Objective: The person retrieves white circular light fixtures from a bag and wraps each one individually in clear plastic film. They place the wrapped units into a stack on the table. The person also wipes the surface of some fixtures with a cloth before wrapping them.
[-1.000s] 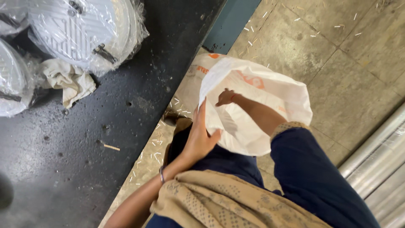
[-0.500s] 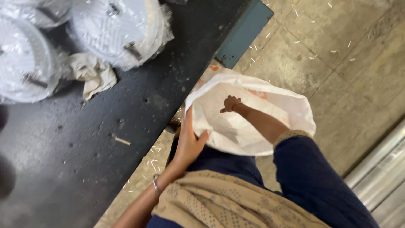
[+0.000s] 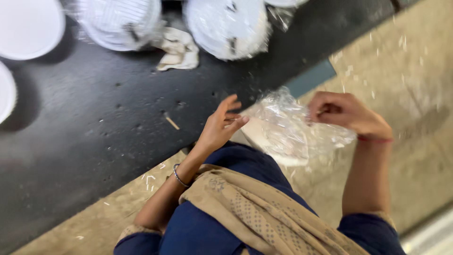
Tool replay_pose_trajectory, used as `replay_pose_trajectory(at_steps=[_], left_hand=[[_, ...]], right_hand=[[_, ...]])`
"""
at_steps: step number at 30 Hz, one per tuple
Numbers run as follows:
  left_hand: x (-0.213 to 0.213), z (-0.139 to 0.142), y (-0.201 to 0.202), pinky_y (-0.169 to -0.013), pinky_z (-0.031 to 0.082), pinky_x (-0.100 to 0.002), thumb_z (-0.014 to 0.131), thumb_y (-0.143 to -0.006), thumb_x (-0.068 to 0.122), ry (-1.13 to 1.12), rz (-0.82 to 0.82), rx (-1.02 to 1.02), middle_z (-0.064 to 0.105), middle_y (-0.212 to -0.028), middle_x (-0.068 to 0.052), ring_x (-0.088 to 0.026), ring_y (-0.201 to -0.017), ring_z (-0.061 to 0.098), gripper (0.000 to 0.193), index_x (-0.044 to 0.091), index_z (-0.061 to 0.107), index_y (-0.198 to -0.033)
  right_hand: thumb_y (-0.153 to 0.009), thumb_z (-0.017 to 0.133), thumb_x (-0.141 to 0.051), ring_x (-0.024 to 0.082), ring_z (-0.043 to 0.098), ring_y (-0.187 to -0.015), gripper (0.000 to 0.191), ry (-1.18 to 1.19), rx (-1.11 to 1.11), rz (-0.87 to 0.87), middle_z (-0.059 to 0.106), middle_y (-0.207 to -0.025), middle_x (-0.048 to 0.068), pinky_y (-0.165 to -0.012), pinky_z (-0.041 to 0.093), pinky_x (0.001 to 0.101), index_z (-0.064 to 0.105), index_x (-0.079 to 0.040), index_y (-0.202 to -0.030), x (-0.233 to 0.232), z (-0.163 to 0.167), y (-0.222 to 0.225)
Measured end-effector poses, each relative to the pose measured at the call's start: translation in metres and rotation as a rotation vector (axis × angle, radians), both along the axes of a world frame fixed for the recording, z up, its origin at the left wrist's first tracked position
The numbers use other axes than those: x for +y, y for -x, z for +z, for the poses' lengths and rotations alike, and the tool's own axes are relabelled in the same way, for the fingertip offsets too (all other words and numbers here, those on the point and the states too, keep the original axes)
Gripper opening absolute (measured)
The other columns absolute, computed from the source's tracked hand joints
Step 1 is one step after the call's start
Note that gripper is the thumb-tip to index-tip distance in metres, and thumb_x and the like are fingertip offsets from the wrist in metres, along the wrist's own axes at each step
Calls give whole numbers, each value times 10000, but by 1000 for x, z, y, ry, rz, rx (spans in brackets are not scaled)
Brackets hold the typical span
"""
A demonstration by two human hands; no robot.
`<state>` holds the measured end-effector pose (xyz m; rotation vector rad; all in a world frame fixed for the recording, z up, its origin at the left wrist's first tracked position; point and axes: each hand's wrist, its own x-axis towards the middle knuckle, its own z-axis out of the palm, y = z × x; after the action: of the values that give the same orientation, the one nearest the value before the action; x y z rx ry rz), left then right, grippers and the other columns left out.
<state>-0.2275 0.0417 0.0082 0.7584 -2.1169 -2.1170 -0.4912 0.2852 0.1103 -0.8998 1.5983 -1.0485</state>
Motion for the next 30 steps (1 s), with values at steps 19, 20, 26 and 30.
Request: replay_pose_trajectory(at_steps=[19,20,26,30], left_hand=[[-203,99,-245,-634,565,-244,849,-900,171,121,989,606,716,-912,-26,-89,-757,669,530,63,544,-1320],[-203,104,-255,-625,552,-231,855,-899,180,195,978,552,732,-904,-28,-82,-742,665,539,59,542,-1321],[-207,127,-265,-590,455,-194,865,-885,219,267,771,497,724,-909,-34,-60,-716,601,647,46,512,-1399],[-218,133,-278,-606,433,-211,924,-796,223,582,681,212,710,-900,-41,-79,-677,537,946,71,365,-1544]], right_hand=[[-943,668,-9,148,653,-1047,198,366,170,593,693,-1191,85,-873,552,287,698,-5,-1139,-326,29,-192],[-944,672,-27,143,637,-1048,236,396,283,545,683,-1217,78,-854,539,288,700,-6,-1178,-335,36,-203],[-876,738,-108,173,582,-1239,493,752,209,731,615,-1299,112,-1083,473,332,552,38,-1309,-406,52,-263],[-1032,728,-138,127,675,-980,174,624,-92,624,683,-1072,71,-915,613,308,619,-8,-1071,-434,33,-279]])
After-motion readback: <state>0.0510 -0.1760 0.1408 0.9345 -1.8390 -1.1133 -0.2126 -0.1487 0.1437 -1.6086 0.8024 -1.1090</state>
